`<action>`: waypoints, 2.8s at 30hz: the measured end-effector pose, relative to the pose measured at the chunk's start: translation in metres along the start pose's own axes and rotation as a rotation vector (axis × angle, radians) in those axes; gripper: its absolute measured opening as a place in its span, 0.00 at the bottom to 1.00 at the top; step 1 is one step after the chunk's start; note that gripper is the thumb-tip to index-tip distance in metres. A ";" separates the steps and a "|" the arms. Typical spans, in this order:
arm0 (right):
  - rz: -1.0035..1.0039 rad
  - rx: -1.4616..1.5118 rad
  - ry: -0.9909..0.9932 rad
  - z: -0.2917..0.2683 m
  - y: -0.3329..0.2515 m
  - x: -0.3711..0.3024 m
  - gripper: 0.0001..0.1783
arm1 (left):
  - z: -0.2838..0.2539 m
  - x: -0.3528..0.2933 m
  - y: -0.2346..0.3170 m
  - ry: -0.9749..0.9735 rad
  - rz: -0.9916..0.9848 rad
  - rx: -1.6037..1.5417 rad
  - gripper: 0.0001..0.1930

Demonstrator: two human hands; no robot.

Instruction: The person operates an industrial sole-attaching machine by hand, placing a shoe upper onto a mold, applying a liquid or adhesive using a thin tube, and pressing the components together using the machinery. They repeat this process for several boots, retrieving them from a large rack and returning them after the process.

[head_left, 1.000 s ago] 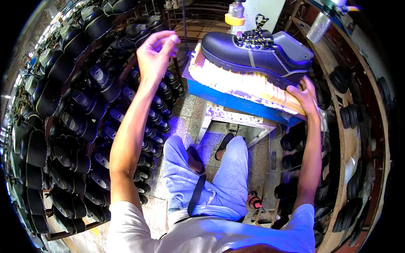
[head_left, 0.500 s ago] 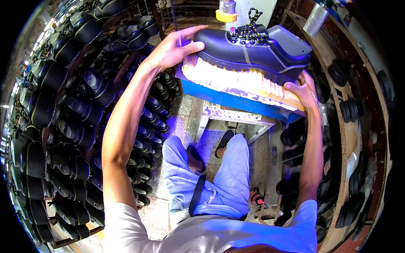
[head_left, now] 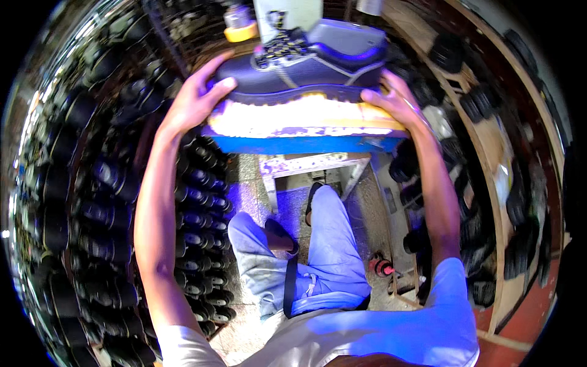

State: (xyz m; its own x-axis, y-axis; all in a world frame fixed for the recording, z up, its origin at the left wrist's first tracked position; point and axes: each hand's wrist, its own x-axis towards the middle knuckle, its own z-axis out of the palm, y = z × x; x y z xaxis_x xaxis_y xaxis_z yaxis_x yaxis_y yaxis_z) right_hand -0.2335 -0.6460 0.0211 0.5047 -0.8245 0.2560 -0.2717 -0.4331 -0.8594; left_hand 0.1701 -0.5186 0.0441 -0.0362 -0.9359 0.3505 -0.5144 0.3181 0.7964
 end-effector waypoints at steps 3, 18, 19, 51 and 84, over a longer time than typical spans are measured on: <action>0.028 0.159 0.166 -0.005 0.022 -0.005 0.45 | 0.010 0.006 0.000 0.003 0.048 -0.035 0.29; -0.159 0.000 0.019 -0.013 0.022 -0.003 0.37 | 0.012 0.014 0.001 -0.018 0.041 -0.026 0.31; -0.158 -0.002 0.022 -0.011 0.022 -0.001 0.39 | 0.010 0.015 0.001 -0.029 0.038 -0.022 0.31; 0.379 0.794 0.538 0.062 0.118 -0.135 0.23 | 0.173 -0.143 0.037 0.548 0.712 0.516 0.20; -0.896 -0.468 0.199 0.082 -0.100 -0.141 0.12 | 0.247 -0.146 0.077 0.386 0.744 0.564 0.13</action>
State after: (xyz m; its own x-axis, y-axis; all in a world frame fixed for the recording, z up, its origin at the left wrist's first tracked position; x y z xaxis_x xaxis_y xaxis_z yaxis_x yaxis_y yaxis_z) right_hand -0.2105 -0.4571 0.0346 0.5461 -0.1556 0.8231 -0.1753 -0.9821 -0.0693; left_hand -0.0758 -0.3946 -0.0676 -0.2846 -0.3846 0.8781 -0.8077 0.5896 -0.0035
